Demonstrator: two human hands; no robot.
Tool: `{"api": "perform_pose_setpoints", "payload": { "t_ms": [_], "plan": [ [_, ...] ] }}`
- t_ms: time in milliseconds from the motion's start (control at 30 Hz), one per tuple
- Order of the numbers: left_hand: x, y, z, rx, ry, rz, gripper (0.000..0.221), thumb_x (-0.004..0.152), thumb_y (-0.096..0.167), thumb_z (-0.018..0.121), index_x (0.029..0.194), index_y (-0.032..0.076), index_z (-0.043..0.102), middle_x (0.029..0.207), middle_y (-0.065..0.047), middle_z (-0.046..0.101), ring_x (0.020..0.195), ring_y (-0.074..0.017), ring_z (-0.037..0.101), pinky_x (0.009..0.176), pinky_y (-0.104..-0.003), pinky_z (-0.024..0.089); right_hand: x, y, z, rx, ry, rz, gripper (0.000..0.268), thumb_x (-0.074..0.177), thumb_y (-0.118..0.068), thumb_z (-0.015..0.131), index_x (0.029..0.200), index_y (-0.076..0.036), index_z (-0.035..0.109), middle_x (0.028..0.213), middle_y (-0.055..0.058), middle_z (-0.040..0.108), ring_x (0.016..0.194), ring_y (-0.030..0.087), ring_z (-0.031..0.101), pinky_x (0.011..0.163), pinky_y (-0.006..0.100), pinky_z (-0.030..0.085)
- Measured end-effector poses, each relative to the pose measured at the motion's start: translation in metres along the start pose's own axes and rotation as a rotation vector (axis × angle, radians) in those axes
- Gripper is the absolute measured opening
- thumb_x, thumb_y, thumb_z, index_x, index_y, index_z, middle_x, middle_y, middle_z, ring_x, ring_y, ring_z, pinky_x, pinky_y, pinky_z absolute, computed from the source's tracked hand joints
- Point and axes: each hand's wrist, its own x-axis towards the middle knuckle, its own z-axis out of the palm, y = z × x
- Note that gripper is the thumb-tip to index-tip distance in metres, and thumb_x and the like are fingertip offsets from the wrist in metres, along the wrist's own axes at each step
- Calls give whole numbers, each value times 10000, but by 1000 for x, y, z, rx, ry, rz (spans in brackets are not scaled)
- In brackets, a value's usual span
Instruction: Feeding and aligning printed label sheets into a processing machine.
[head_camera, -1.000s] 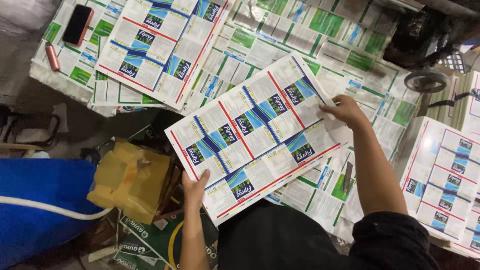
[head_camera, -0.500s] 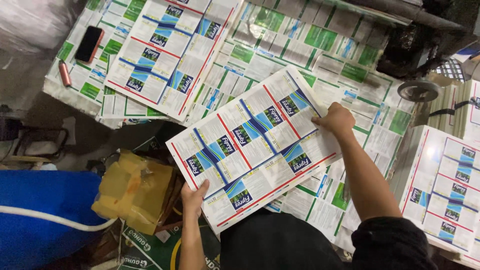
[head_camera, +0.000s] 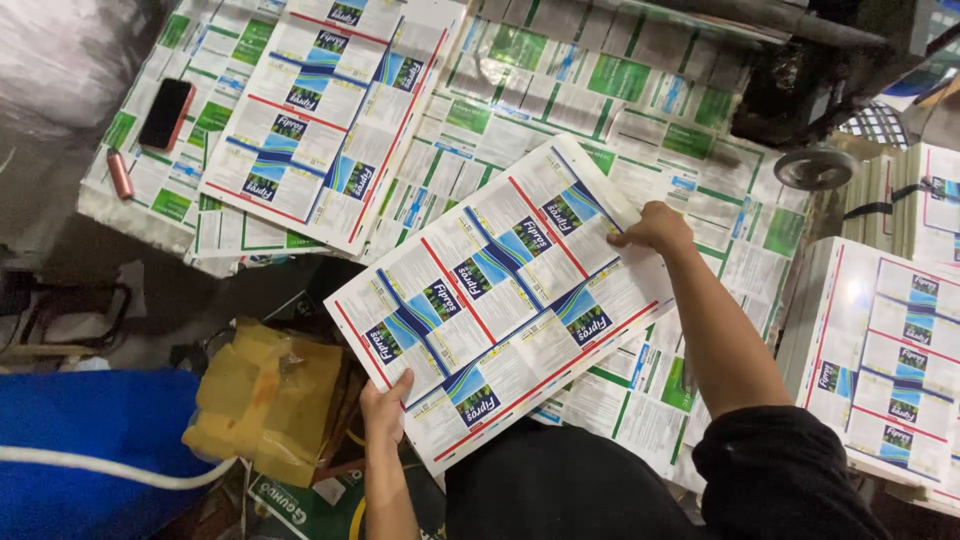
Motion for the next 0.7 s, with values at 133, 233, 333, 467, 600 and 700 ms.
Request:
{"api": "perform_pose_setpoints", "payload": {
  "t_ms": [133,233,333,467,600,700],
  "plan": [
    [2,-3,-2,-25,0,-25,400,856,-23,742,1239,-49,629,1207,-153,722,1035,-228,696,917,-347,548,-21,-11,-4,30,-52,38,781,562,-536,965,1087,-14,718,1053,169,755,970,342,732,833,449,577],
    [8,-10,-9,-65,8,-63,387,860,-26,744,1229,-66,632,1185,-185,725,997,-264,697,882,-378,550,-57,-35,-5,-63,109,24,781,592,-540,959,1126,-33,696,1053,174,744,971,353,725,817,480,572],
    [12,-20,-16,-104,21,-69,415,842,-36,746,1241,-43,630,1182,-158,721,1004,-229,699,893,-356,555,-69,-40,1,-143,274,-30,767,637,-530,939,1157,-28,684,1027,187,760,954,363,739,813,492,574],
    [10,-14,-17,-83,18,-17,397,844,-42,764,1220,-73,640,1171,-174,730,989,-248,703,885,-370,559,-29,-26,-3,-134,146,-16,851,594,-553,962,1180,-9,671,1045,185,741,967,361,724,817,467,573],
    [8,-10,-15,-106,-11,-38,416,824,-29,767,1222,-35,645,1174,-158,729,1002,-239,707,883,-364,562,38,11,10,-22,-69,-125,876,524,-566,989,1086,48,714,1011,186,739,930,339,722,820,411,562],
    [5,-2,-12,-31,22,-65,404,831,-17,770,1219,-43,657,1177,-167,732,1003,-245,705,872,-376,567,56,9,12,134,-43,-190,774,528,-547,957,975,53,757,947,191,776,883,323,744,797,406,569]
  ]
}}
